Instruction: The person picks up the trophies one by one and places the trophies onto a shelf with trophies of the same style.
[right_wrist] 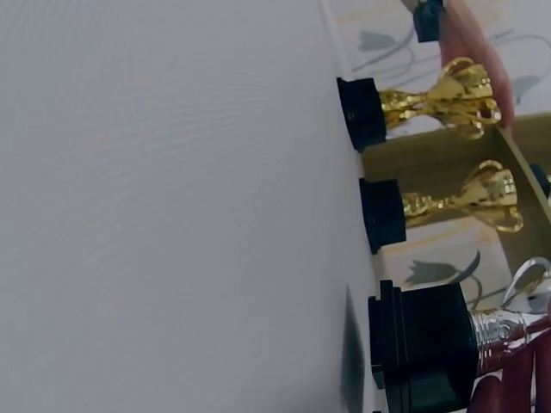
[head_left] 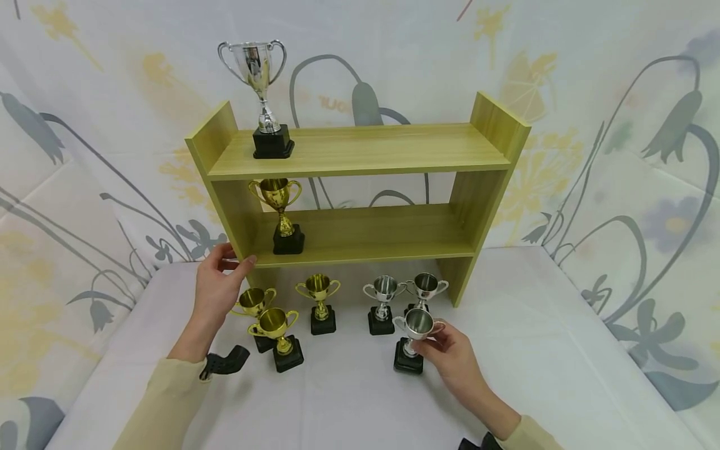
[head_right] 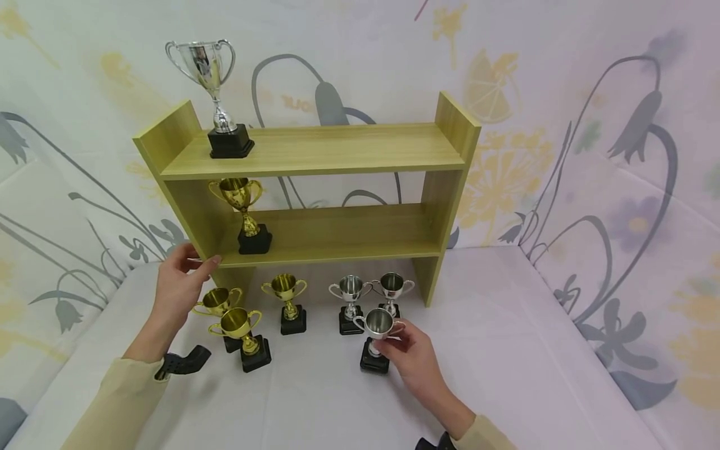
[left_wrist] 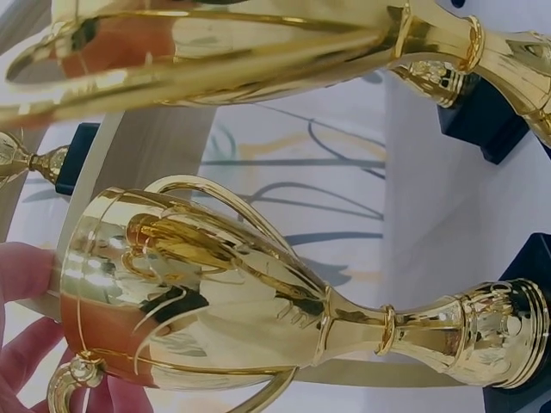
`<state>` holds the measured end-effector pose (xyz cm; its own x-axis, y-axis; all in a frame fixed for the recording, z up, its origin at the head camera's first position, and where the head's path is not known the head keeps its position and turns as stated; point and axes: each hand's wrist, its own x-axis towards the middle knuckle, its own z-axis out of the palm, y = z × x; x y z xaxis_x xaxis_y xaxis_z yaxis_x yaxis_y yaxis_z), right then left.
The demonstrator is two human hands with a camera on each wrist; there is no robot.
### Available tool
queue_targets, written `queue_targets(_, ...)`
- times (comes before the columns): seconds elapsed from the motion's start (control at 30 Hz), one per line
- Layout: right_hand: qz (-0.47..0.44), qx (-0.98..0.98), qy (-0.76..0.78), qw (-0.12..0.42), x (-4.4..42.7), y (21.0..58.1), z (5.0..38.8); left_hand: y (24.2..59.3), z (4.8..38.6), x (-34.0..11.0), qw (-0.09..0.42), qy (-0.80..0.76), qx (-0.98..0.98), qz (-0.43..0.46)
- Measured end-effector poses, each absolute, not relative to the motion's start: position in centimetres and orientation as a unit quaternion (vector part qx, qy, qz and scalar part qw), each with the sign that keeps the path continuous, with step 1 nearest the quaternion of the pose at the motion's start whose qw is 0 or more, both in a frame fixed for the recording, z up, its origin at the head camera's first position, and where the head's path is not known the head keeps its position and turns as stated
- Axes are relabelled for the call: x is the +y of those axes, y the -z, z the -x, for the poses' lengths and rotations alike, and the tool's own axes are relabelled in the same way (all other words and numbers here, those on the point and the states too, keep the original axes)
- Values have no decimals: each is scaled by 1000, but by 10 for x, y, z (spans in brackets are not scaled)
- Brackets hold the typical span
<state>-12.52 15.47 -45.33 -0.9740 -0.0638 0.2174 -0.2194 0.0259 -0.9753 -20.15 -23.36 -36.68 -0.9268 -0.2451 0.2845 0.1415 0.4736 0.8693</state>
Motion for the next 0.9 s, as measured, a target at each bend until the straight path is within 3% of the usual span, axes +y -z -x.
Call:
queue_targets(0.4, -102, -714, -685, 101, 155, 442, 125, 367, 202, -232, 189, 517, -834, -30)
queue_targets(0.9, -122, -698, -702, 74, 150, 415, 121, 368, 202, -234, 194, 513, -835, -35)
